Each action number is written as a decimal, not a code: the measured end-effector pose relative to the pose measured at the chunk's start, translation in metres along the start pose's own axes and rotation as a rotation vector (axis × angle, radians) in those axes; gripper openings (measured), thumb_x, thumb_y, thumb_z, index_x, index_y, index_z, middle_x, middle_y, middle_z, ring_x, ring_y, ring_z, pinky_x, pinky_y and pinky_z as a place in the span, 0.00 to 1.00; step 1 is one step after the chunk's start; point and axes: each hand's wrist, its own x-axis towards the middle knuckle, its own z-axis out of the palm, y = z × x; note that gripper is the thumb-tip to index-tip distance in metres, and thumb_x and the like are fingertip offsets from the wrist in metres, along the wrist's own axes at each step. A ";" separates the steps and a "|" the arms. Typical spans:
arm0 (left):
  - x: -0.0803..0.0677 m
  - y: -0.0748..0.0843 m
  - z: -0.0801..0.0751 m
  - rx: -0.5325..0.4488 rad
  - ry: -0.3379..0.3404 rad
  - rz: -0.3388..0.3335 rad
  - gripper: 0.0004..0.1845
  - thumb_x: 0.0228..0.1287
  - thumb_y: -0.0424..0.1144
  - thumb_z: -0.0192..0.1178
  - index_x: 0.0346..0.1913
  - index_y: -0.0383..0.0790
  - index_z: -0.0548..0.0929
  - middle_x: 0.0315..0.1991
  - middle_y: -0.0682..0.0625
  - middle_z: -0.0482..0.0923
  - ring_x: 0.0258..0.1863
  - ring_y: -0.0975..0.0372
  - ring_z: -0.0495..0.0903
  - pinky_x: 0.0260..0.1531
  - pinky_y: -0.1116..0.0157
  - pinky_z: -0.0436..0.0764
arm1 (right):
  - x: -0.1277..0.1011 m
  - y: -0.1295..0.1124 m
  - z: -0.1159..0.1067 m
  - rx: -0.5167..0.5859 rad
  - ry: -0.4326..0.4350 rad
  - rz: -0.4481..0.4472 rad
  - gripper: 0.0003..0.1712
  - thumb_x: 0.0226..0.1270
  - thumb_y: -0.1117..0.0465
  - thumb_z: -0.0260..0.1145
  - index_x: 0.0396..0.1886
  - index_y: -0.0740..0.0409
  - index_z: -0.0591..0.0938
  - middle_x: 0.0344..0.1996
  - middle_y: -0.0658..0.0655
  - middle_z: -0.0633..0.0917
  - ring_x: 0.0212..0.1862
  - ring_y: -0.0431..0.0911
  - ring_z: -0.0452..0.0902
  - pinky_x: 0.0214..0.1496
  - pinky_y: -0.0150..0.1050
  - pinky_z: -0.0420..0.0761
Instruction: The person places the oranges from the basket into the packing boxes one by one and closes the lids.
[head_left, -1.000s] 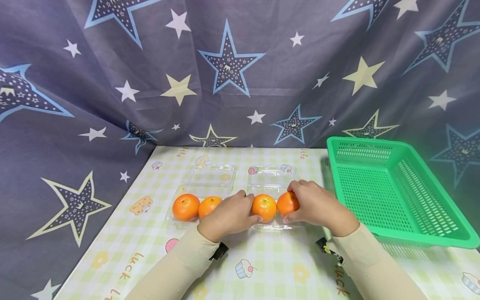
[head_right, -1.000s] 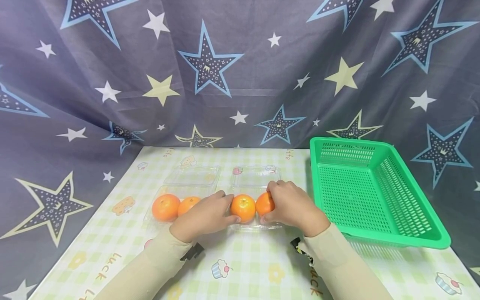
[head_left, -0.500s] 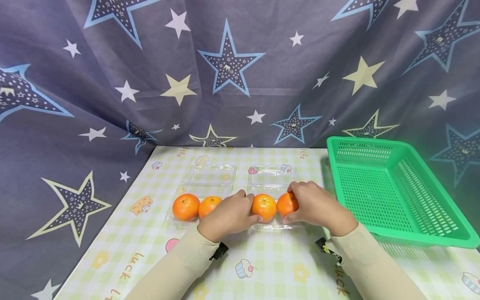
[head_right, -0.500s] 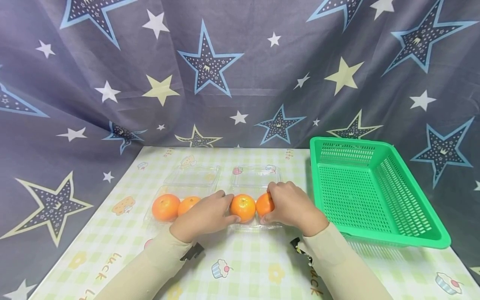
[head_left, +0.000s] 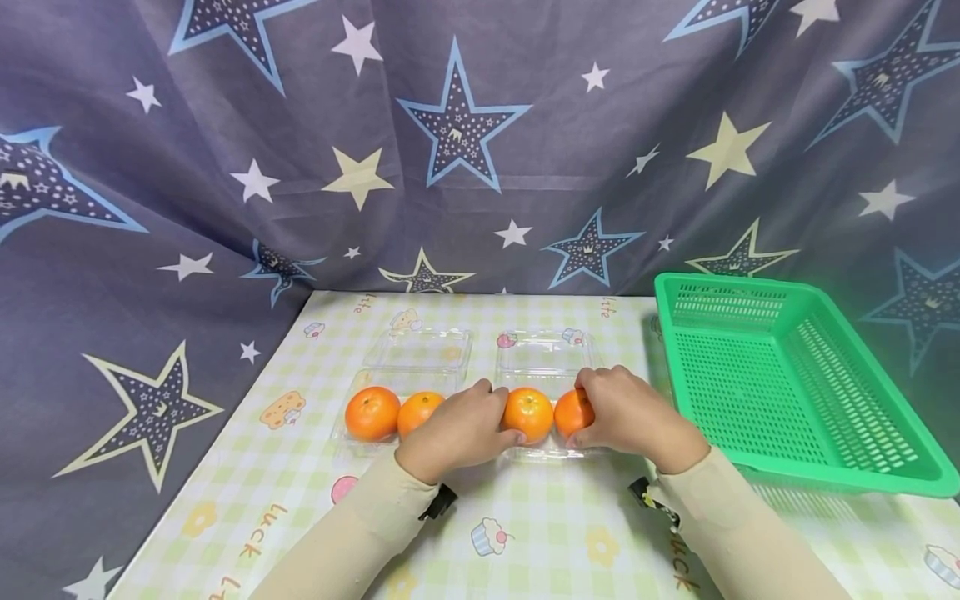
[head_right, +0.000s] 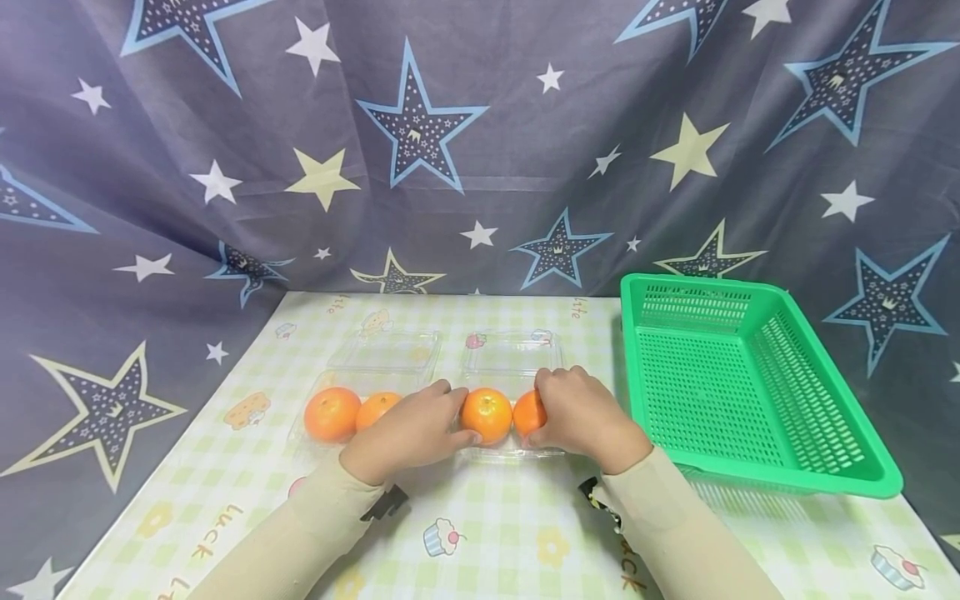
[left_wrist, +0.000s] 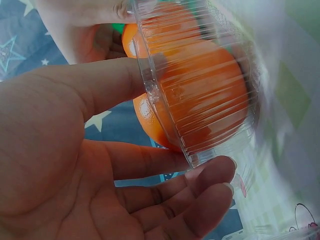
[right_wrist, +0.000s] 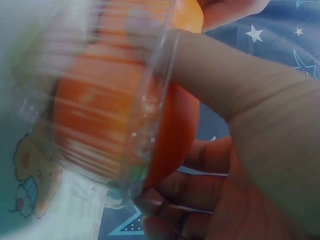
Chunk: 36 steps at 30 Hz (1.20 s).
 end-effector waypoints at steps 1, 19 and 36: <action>0.000 0.000 0.000 0.000 -0.001 -0.001 0.31 0.65 0.60 0.68 0.57 0.37 0.82 0.42 0.45 0.78 0.33 0.58 0.77 0.39 0.57 0.81 | 0.000 0.000 0.000 0.002 -0.002 0.004 0.40 0.39 0.42 0.89 0.47 0.59 0.83 0.29 0.49 0.82 0.32 0.45 0.74 0.38 0.39 0.78; 0.000 0.001 -0.002 -0.010 -0.008 -0.010 0.32 0.65 0.60 0.68 0.58 0.37 0.82 0.42 0.45 0.77 0.31 0.58 0.76 0.38 0.58 0.80 | -0.001 -0.001 0.002 -0.008 -0.005 0.025 0.40 0.40 0.41 0.88 0.49 0.58 0.84 0.31 0.49 0.83 0.36 0.50 0.73 0.41 0.42 0.76; -0.002 0.001 -0.008 -0.027 -0.033 -0.026 0.37 0.65 0.61 0.68 0.65 0.36 0.78 0.45 0.44 0.79 0.36 0.56 0.78 0.42 0.56 0.81 | -0.005 -0.004 0.001 -0.064 0.007 0.021 0.40 0.43 0.41 0.87 0.52 0.57 0.83 0.36 0.53 0.83 0.38 0.51 0.73 0.40 0.43 0.76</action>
